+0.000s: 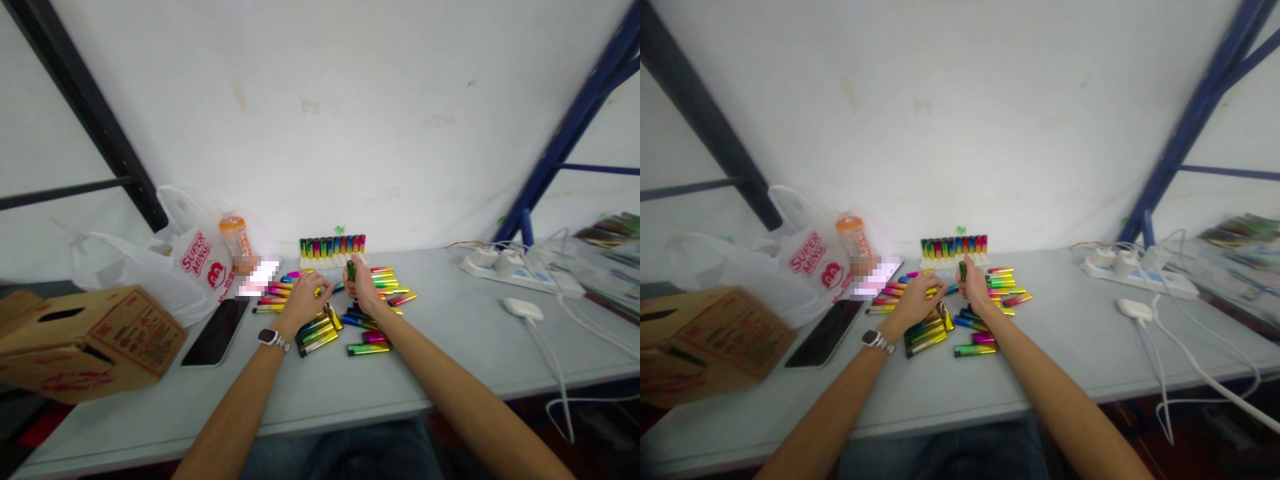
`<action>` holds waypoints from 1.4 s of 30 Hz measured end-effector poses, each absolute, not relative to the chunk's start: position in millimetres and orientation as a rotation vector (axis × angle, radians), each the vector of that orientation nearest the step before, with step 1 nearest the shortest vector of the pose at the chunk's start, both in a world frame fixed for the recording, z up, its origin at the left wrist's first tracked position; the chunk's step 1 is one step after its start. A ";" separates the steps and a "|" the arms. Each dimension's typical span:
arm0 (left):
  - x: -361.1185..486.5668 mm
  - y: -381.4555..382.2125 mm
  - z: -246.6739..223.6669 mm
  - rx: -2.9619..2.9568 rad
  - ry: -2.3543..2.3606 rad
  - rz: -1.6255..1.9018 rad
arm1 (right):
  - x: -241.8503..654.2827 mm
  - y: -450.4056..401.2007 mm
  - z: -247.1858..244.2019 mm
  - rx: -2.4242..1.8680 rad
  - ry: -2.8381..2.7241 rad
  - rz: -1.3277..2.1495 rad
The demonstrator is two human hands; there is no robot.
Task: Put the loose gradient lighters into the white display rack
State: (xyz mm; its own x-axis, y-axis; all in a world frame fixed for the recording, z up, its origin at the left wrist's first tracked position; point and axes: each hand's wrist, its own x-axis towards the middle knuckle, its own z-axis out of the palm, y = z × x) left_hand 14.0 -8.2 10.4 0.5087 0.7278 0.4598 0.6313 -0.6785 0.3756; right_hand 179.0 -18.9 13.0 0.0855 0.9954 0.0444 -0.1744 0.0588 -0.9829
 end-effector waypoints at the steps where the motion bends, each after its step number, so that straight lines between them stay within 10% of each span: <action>1: 15.2 -8.5 9.5 2.586 1.173 0.896 | 178.6 -18.9 13.5 -1.116 -1.015 1.146; 23: 24.0 -12.2 5.7 2.583 1.138 0.837 | 176.4 -17.7 9.3 -1.018 -1.041 1.108; 42: 21.4 -11.2 0.1 2.599 1.226 0.797 | 235.9 95.5 24.9 -1.307 -1.793 0.153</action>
State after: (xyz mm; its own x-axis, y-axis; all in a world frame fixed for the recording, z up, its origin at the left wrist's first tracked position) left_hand 21.4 -11.2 0.1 0.5222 0.7545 0.3977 0.6698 -0.6514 0.3564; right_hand 235.9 95.5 24.9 -0.0526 0.8164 0.5750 0.7068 0.4372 -0.5561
